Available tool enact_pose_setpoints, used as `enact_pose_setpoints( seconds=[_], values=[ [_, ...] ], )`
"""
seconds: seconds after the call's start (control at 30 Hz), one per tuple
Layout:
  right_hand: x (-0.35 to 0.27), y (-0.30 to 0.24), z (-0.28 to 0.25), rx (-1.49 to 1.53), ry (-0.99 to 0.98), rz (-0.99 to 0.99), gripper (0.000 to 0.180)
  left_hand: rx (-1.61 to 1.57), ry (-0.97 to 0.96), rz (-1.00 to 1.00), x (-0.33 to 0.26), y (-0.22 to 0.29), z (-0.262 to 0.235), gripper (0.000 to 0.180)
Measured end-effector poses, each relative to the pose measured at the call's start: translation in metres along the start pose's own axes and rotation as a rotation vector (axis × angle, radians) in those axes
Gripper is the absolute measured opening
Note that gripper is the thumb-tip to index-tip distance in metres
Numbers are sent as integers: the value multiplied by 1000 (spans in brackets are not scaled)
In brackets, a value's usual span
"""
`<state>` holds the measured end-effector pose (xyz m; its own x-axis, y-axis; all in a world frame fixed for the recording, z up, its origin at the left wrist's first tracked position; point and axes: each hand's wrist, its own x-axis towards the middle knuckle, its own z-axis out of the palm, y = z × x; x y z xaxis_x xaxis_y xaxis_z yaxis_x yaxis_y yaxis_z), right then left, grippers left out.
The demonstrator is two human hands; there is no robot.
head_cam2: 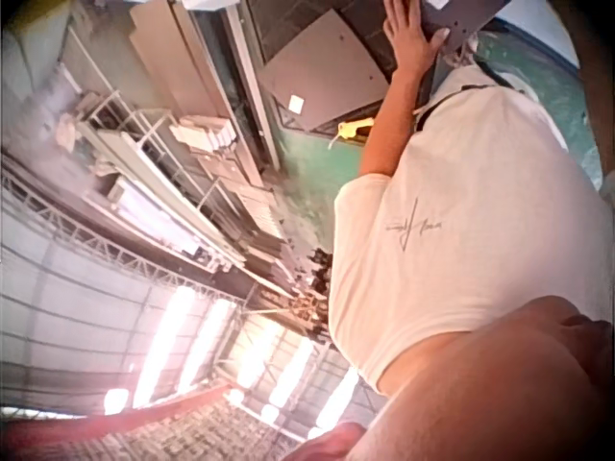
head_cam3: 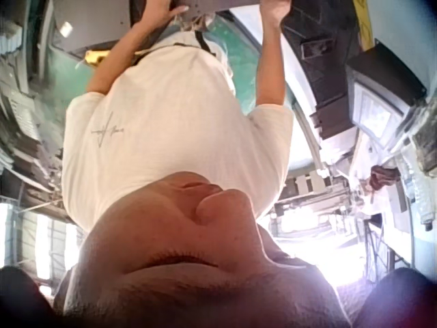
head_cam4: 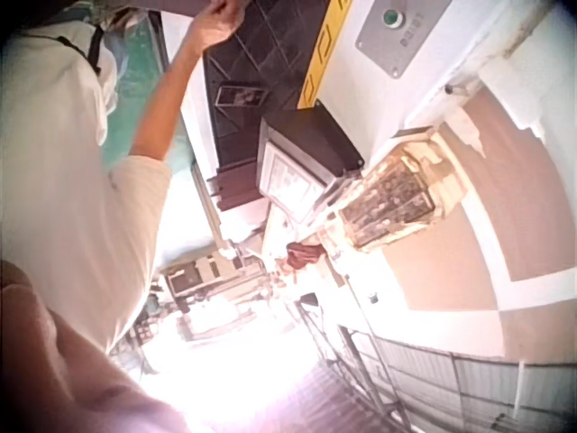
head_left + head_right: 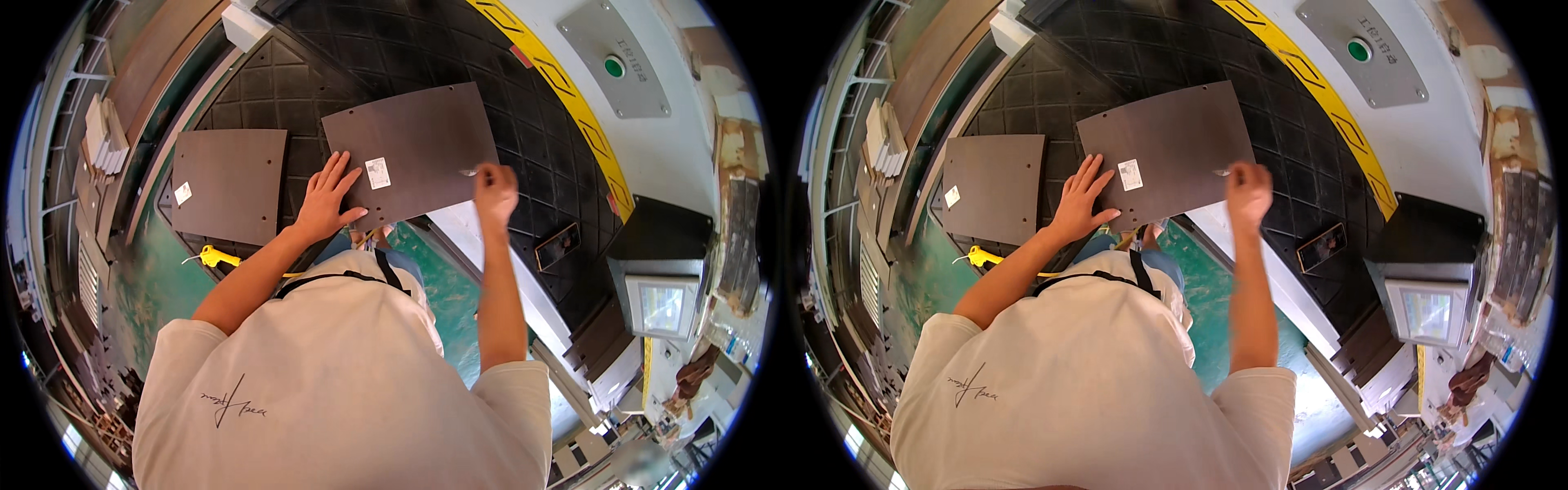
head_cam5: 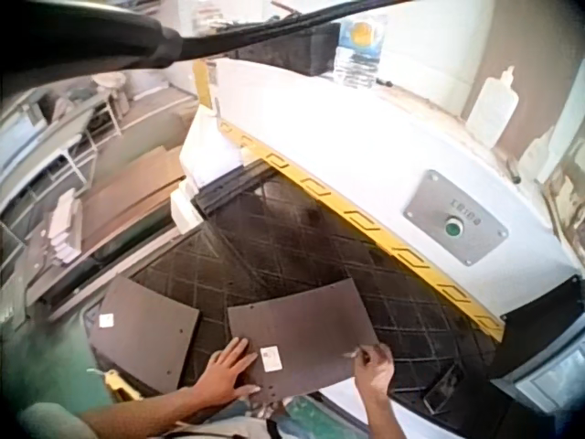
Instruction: The person scans a rectangular grey material with a yellow handheld scanner, then uses a small metal tool to scrape the surface. The person repeats this process on multiple similar materials, occasionally interacting with a nearby control screen.
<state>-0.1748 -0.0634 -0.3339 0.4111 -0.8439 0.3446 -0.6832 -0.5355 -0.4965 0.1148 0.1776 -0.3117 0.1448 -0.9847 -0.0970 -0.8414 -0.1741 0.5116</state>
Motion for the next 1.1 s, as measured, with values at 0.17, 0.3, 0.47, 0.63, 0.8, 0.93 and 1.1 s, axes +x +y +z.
enact_pose_setpoints(
  seconds=[0.17, 0.3, 0.47, 0.63, 0.8, 0.93, 1.1],
  values=[
    [8, -65, 55, 147, -131, -191, 7, 4, -23, -36, 1, 1, -8, 81],
    [85, 22, 61, -221, 91, -40, 6, -6, -22, -29, 4, 4, -13, 81],
    [87, 86, 12, -122, 200, 270, 9, 10, 0, 78, 22, 3, -19, 72],
    [-14, 9, -3, 283, 207, 502, 18, 31, 186, 46, 51, -23, -19, 57],
    [-121, -76, 16, 866, 30, 1081, 24, 133, 146, 136, 97, -45, -19, 68],
    [-113, -127, 18, 1066, 42, 1116, 23, 187, 103, 164, 100, -46, -21, 73],
    [-104, -112, 11, 1210, 4, 1071, 16, 280, 15, -9, 79, -35, -33, 83]
  ],
)
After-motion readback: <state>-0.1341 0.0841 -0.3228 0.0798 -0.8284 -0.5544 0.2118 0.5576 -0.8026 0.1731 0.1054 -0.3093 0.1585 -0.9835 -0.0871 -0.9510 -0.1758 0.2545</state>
